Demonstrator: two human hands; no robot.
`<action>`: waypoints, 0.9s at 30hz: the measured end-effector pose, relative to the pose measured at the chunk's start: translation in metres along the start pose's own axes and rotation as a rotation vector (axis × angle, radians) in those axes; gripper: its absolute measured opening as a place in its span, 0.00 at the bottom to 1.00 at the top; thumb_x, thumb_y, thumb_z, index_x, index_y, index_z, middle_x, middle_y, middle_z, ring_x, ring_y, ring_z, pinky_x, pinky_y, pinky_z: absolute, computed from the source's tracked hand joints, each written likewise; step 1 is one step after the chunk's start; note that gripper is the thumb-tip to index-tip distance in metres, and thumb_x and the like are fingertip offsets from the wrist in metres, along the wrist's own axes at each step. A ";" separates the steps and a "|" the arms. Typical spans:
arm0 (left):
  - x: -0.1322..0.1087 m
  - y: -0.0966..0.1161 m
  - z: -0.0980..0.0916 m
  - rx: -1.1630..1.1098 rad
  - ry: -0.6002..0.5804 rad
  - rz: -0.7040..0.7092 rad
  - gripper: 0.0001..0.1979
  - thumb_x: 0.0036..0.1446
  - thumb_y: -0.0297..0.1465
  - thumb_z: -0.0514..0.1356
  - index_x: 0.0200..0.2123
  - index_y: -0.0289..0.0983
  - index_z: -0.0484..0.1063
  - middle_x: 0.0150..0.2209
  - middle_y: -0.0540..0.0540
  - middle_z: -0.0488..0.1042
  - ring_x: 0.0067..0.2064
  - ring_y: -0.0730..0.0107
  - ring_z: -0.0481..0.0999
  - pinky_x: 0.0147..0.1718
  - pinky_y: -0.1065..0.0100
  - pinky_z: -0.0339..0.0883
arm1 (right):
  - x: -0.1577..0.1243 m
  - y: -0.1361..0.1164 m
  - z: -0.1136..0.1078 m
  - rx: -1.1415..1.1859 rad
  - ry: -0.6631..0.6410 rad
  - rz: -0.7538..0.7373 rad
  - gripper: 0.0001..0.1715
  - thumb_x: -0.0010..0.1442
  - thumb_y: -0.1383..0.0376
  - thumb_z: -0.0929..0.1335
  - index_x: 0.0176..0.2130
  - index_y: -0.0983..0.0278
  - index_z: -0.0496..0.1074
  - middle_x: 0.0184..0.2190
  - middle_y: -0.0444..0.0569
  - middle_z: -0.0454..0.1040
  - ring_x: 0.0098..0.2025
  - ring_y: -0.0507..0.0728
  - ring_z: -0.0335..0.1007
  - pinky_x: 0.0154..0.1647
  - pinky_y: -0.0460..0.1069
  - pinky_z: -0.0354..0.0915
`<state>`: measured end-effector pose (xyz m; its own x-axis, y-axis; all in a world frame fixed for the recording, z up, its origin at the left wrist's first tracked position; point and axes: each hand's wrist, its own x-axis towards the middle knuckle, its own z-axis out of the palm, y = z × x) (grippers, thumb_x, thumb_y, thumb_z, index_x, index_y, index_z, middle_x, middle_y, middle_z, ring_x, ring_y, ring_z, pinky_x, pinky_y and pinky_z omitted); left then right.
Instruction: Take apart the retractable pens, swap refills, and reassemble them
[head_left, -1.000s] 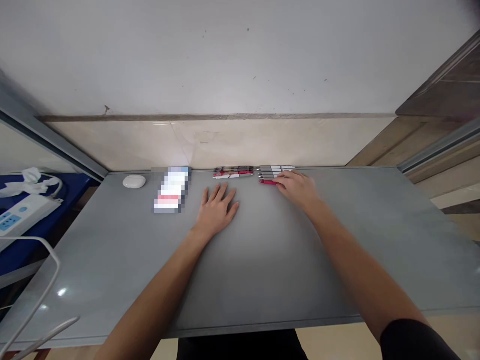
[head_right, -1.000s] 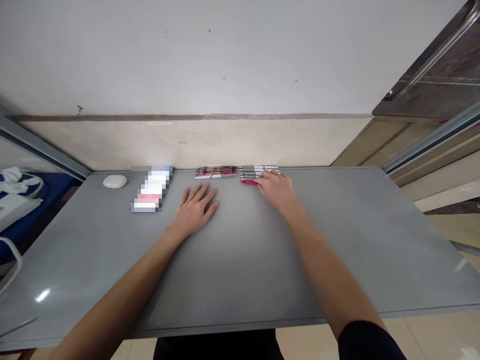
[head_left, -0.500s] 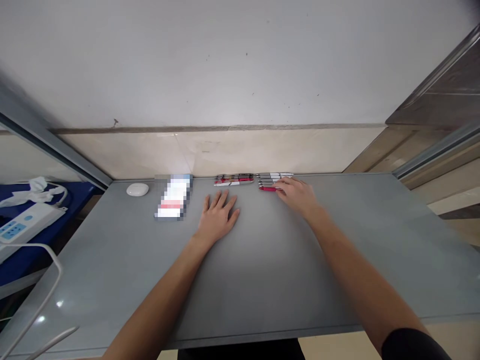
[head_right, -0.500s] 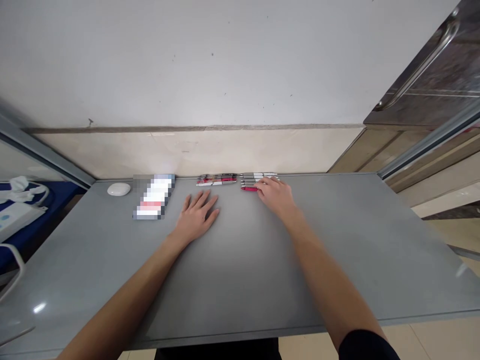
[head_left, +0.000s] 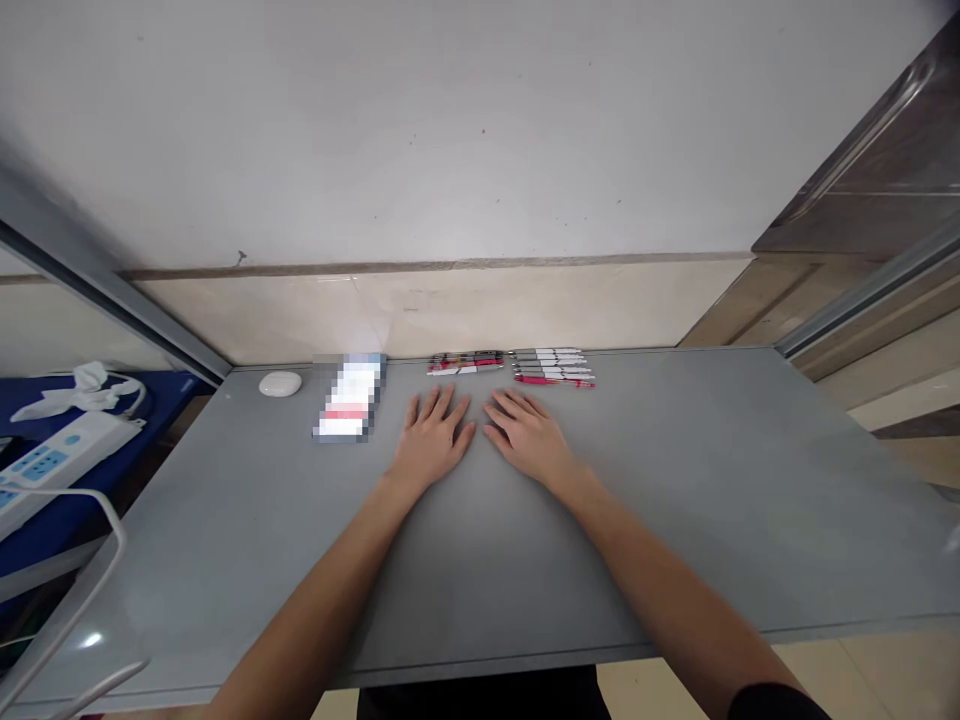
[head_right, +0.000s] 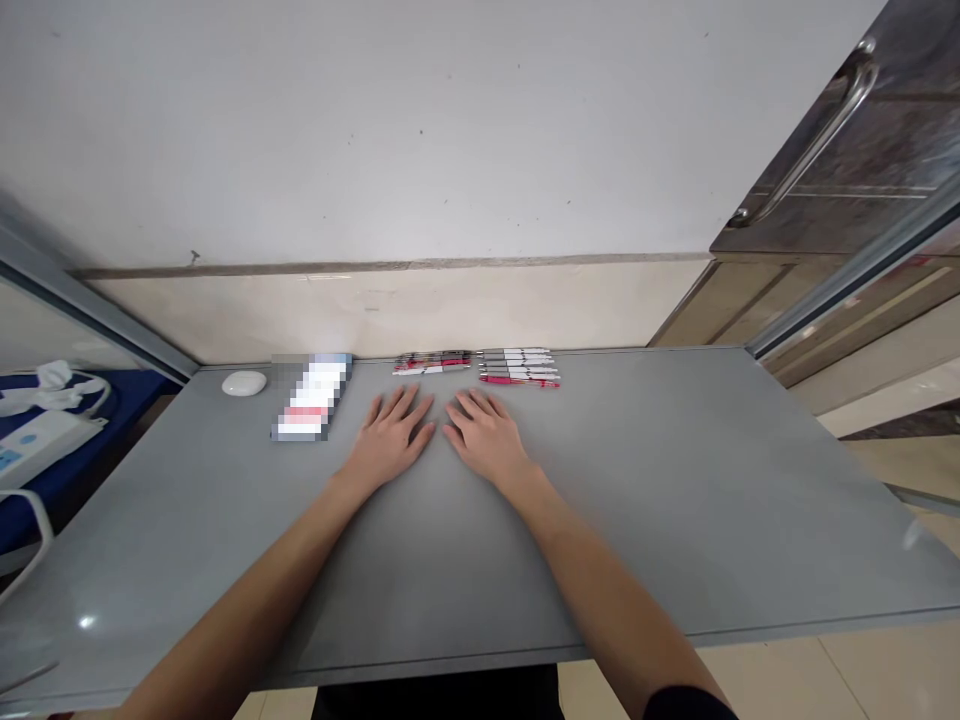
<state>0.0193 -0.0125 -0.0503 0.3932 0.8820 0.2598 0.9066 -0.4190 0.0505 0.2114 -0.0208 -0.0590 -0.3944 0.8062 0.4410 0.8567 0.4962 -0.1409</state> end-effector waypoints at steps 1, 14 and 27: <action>-0.001 0.000 -0.001 0.002 0.002 0.006 0.25 0.65 0.41 0.47 0.62 0.42 0.62 0.65 0.42 0.57 0.66 0.51 0.55 0.63 0.45 0.46 | -0.001 0.001 0.002 0.007 0.001 0.003 0.23 0.66 0.58 0.58 0.55 0.60 0.69 0.59 0.50 0.68 0.62 0.61 0.60 0.64 0.57 0.56; 0.029 -0.014 -0.003 -0.026 0.185 0.009 0.19 0.64 0.36 0.49 0.52 0.38 0.72 0.54 0.40 0.72 0.56 0.54 0.68 0.57 0.53 0.57 | -0.003 0.002 0.001 0.055 -0.031 0.027 0.24 0.66 0.57 0.58 0.57 0.59 0.68 0.60 0.51 0.66 0.63 0.62 0.59 0.65 0.61 0.54; 0.078 -0.026 0.009 0.049 0.144 0.167 0.17 0.65 0.29 0.47 0.46 0.38 0.74 0.46 0.39 0.74 0.51 0.54 0.69 0.47 0.55 0.60 | -0.003 0.002 -0.001 0.059 -0.064 0.034 0.24 0.66 0.57 0.57 0.57 0.59 0.67 0.61 0.49 0.65 0.64 0.63 0.57 0.65 0.61 0.53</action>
<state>0.0278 0.0690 -0.0400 0.5160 0.7596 0.3959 0.8383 -0.5429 -0.0509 0.2148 -0.0220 -0.0598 -0.3870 0.8410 0.3782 0.8497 0.4845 -0.2078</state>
